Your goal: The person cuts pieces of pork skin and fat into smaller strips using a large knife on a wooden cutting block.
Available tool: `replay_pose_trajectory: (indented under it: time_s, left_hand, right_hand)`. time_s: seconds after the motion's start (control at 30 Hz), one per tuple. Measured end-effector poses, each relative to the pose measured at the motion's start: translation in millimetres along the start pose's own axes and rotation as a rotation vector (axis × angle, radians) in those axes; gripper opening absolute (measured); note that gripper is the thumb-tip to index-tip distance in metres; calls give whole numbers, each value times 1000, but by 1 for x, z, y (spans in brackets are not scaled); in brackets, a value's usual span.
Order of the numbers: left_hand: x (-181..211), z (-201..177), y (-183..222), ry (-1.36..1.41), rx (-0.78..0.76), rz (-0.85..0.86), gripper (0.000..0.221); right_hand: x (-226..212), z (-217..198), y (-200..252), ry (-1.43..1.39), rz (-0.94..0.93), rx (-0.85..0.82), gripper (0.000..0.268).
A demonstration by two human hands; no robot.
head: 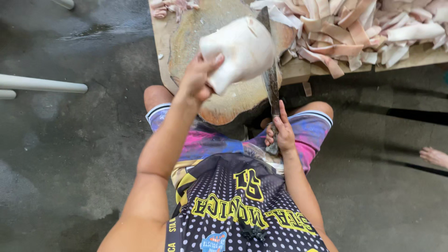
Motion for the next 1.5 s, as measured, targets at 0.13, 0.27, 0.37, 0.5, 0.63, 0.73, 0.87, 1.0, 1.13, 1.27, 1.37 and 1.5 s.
replay_pose_trajectory:
  time_s: [0.13,0.27,0.37,0.5,0.63,0.73,0.87,1.0,1.13,1.27,1.37,1.5]
  left_hand:
    - [-24,-32,34,279,56,74,56]
    - [-37,-89,39,174,124,144,64]
    - [-27,-118,12,-26,165,227,57]
    - [-16,-145,-22,-131,245,408,52]
    - [-6,-161,-53,-129,280,401,39]
    - [-24,-178,-48,-72,250,385,33]
    - [-21,-180,-49,-36,250,423,32]
    - [-17,-175,-44,-110,270,460,31]
    - [-30,-176,-34,-59,242,417,32]
    - [-16,-169,-39,-63,233,429,33]
    - [-16,-170,-36,-94,243,436,35]
    - [-11,-164,-29,-153,249,481,35]
  right_hand:
    - [-1,0,6,-59,2,-10,67]
    - [0,7,7,-5,-3,16,66]
    - [-15,18,2,203,-91,79,66]
    - [-35,46,29,759,-231,233,61]
    - [-68,102,34,1261,-677,178,55]
    - [-57,114,29,1336,-682,195,54]
    - [-62,127,0,1349,-587,210,56]
    - [-84,138,27,1075,-419,181,58]
    - [-141,158,86,847,-813,-19,65]
    - [-152,161,90,960,-1129,-19,71]
    - [-97,146,42,1358,-832,145,66]
    - [-46,107,10,1452,-501,229,58]
Point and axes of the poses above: each hand's wrist, its own y-axis away from the middle knuckle, its own z-axis out of the palm, x = y × z, the point moved 7 cm from there along -y, towards the middle knuckle, and after that the axes turned 1 degree about x, right-handed, at the moved point
